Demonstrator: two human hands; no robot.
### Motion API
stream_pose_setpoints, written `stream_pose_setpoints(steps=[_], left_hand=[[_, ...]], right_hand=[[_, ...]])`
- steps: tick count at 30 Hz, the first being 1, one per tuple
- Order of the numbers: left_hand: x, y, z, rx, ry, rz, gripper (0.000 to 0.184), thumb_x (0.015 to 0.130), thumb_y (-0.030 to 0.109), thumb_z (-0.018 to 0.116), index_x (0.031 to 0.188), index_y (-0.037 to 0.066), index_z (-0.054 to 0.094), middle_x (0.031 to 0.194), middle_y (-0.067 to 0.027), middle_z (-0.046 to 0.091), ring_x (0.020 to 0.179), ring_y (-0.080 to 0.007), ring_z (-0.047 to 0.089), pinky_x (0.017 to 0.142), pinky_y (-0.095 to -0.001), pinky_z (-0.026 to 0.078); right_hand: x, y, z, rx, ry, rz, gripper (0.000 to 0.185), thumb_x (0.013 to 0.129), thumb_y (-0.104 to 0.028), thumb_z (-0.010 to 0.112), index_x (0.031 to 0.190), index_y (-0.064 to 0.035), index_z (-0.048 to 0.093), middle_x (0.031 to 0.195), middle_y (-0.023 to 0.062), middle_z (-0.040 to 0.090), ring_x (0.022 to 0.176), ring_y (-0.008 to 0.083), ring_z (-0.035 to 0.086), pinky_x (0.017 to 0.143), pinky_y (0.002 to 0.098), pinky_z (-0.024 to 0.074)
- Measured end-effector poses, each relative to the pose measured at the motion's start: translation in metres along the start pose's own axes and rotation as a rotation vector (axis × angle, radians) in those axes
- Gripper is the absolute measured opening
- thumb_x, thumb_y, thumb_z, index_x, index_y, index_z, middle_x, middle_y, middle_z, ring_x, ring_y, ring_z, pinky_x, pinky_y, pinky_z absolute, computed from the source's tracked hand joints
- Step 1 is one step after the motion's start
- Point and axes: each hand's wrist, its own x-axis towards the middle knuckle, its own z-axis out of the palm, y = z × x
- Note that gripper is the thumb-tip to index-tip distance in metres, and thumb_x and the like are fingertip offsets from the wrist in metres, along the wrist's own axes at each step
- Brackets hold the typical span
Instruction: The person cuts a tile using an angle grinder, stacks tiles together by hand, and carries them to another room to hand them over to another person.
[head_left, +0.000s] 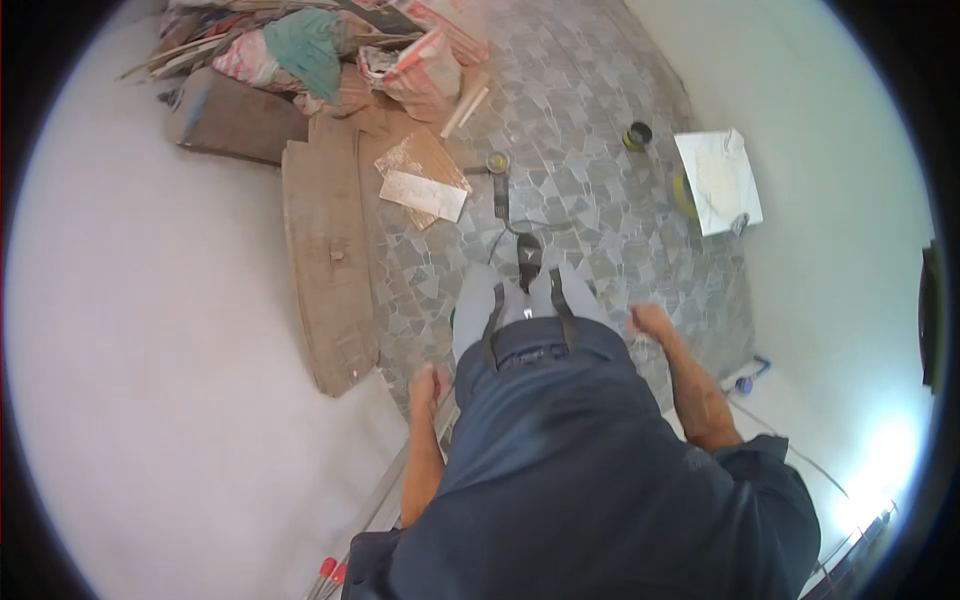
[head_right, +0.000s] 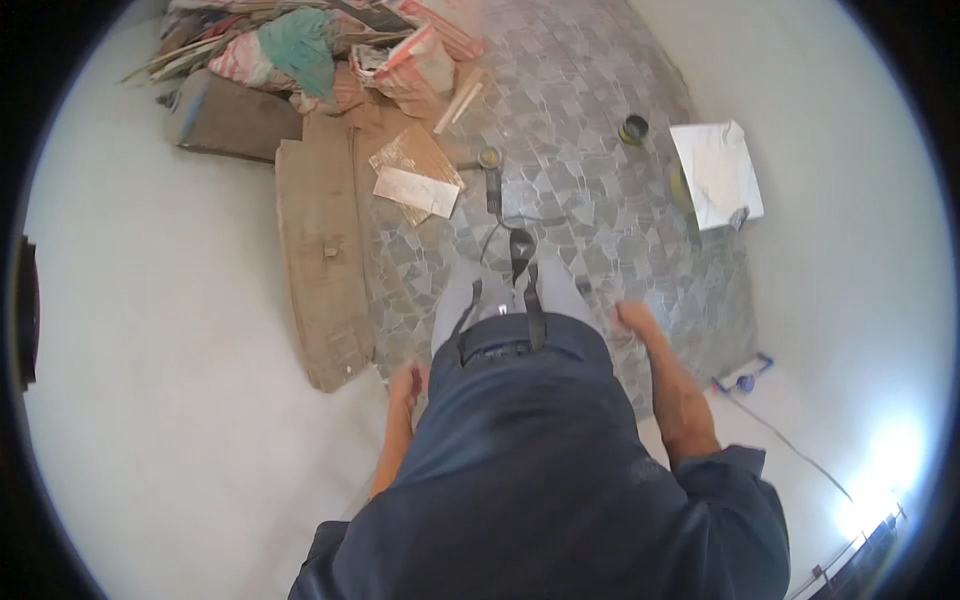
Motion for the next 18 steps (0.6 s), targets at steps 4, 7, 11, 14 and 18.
stream_pose_setpoints(steps=[4, 7, 11, 14, 18], left_hand=[[-0.051, 0.143, 0.041, -0.075, 0.006, 0.207, 0.041, 0.098, 0.028, 0.054, 0.129, 0.001, 0.055, 0.113, -0.0151, 0.065, 0.097, -0.0235, 0.065, 0.083, -0.0351, 0.052], [-0.046, 0.200, 0.038, -0.004, -0.030, 0.267, 0.042, 0.098, 0.028, 0.054, 0.130, 0.001, 0.055, 0.115, -0.0145, 0.064, 0.097, -0.0232, 0.066, 0.082, -0.0345, 0.053], [-0.039, 0.284, 0.066, 0.126, -0.043, 0.291, 0.040, 0.099, 0.028, 0.054, 0.130, 0.002, 0.055, 0.114, -0.0142, 0.065, 0.097, -0.0237, 0.066, 0.081, -0.0348, 0.053], [-0.017, 0.330, 0.089, 0.194, -0.161, 0.307, 0.041, 0.100, 0.029, 0.055, 0.130, 0.001, 0.055, 0.115, -0.0147, 0.064, 0.098, -0.0239, 0.066, 0.081, -0.0354, 0.054], [0.017, 0.393, 0.148, 0.459, -0.272, 0.283, 0.040, 0.099, 0.029, 0.055, 0.127, 0.001, 0.056, 0.111, -0.0139, 0.066, 0.094, -0.0235, 0.066, 0.082, -0.0366, 0.054]], right_hand=[[-0.003, -0.050, -0.051, 1.174, 0.153, 0.490, 0.027, 0.097, -0.024, 0.053, 0.099, 0.0003, 0.065, 0.090, 0.0129, 0.069, 0.075, 0.0296, 0.070, 0.065, 0.0424, 0.0591], [-0.005, -0.045, -0.030, 1.316, 0.187, 0.584, 0.027, 0.097, -0.026, 0.054, 0.101, -0.0021, 0.065, 0.089, 0.0118, 0.070, 0.079, 0.0303, 0.071, 0.072, 0.0450, 0.0598], [-0.023, -0.018, 0.056, 1.476, 0.094, 0.509, 0.027, 0.098, -0.028, 0.055, 0.106, -0.0038, 0.064, 0.094, 0.0130, 0.070, 0.084, 0.0317, 0.070, 0.076, 0.0467, 0.0591], [-0.068, -0.071, 0.094, 1.739, 0.227, 0.733, 0.026, 0.096, -0.029, 0.057, 0.104, -0.0060, 0.066, 0.093, 0.0120, 0.070, 0.084, 0.0308, 0.070, 0.075, 0.0462, 0.0584], [-0.117, -0.148, 0.174, 2.052, 0.384, 0.850, 0.020, 0.091, -0.027, 0.059, 0.094, -0.0101, 0.070, 0.085, 0.0097, 0.069, 0.077, 0.0289, 0.068, 0.068, 0.0439, 0.0552]])
